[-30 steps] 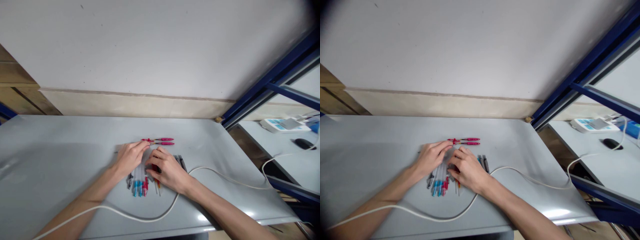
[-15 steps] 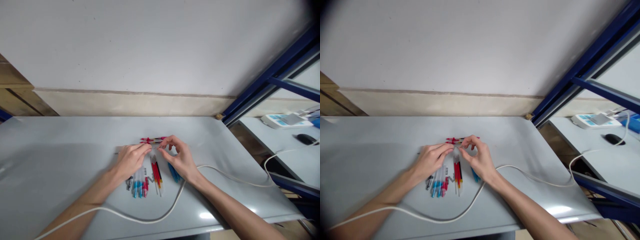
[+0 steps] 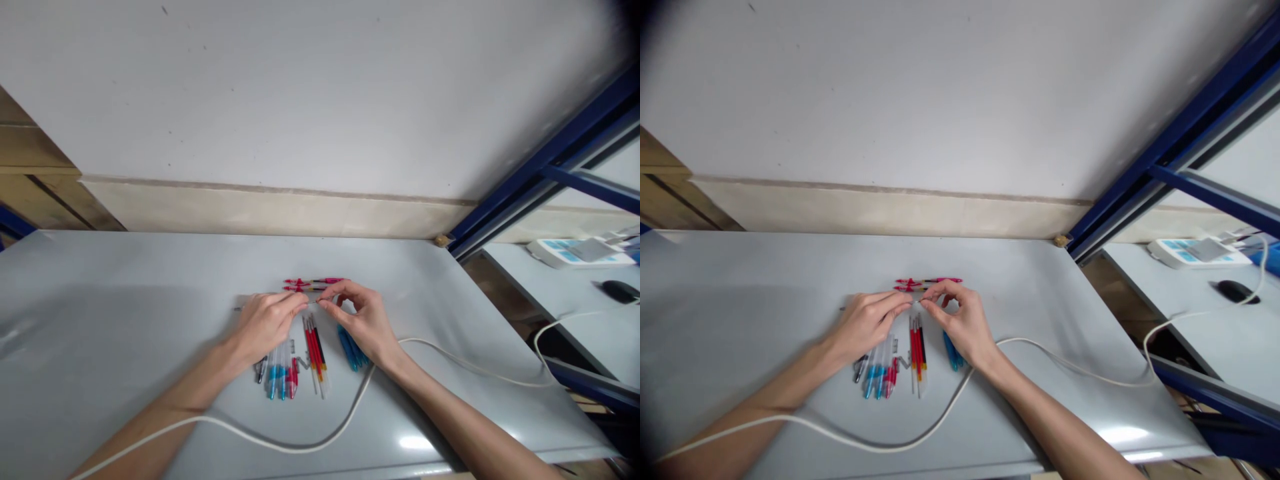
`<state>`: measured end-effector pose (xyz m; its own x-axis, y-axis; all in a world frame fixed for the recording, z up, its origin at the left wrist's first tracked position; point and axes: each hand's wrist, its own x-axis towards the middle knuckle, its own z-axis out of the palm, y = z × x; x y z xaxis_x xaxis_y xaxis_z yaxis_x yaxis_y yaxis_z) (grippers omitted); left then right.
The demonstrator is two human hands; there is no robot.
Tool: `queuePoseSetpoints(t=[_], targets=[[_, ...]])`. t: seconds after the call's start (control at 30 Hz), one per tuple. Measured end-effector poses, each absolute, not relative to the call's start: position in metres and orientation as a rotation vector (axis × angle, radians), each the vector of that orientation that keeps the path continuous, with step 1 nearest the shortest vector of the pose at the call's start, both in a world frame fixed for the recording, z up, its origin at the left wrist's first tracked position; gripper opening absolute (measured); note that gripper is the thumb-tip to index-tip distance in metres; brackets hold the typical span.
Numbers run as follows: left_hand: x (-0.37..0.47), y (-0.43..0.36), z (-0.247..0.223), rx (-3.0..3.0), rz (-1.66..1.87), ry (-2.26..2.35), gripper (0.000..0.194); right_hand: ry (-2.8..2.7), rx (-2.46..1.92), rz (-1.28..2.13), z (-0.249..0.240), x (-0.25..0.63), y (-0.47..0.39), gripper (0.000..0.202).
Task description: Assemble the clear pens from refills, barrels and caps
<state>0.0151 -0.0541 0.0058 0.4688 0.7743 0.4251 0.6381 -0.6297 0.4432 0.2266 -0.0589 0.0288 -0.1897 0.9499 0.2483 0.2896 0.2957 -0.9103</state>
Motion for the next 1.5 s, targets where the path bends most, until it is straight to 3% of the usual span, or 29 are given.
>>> queuePoseSetpoints(t=[0.43, 0.87, 1.03, 1.13, 1.3, 1.5], targets=[[0.019, -0.057, 0.008, 2.514, 0.862, 1.207, 0.021, -1.669, -1.119, 1.020, 0.025, 0.225, -0.058, 0.014], [0.022, -0.059, 0.010, 2.635, 0.868, 1.111, 0.032, -1.923, -1.035, 0.905, 0.028, 0.222, -0.061, 0.044], [0.018, -0.055, 0.008, 2.559, 0.901, 1.271, 0.022, -1.943, -1.221, 0.675, 0.044, 0.253, -0.042, 0.030], [0.015, -0.054, 0.009, 2.540, 0.915, 1.285, 0.021, -2.008, -1.253, 0.775, 0.053, 0.289, -0.043, 0.022], [0.014, -0.056, 0.012, 2.545, 0.921, 1.189, 0.023, -2.191, -1.256, 1.054, 0.044, 0.335, -0.081, 0.077], [0.016, -0.057, 0.016, 2.413, 1.030, 1.064, 0.020, -2.169, -1.298, 0.957, 0.033, 0.331, -0.095, 0.067]])
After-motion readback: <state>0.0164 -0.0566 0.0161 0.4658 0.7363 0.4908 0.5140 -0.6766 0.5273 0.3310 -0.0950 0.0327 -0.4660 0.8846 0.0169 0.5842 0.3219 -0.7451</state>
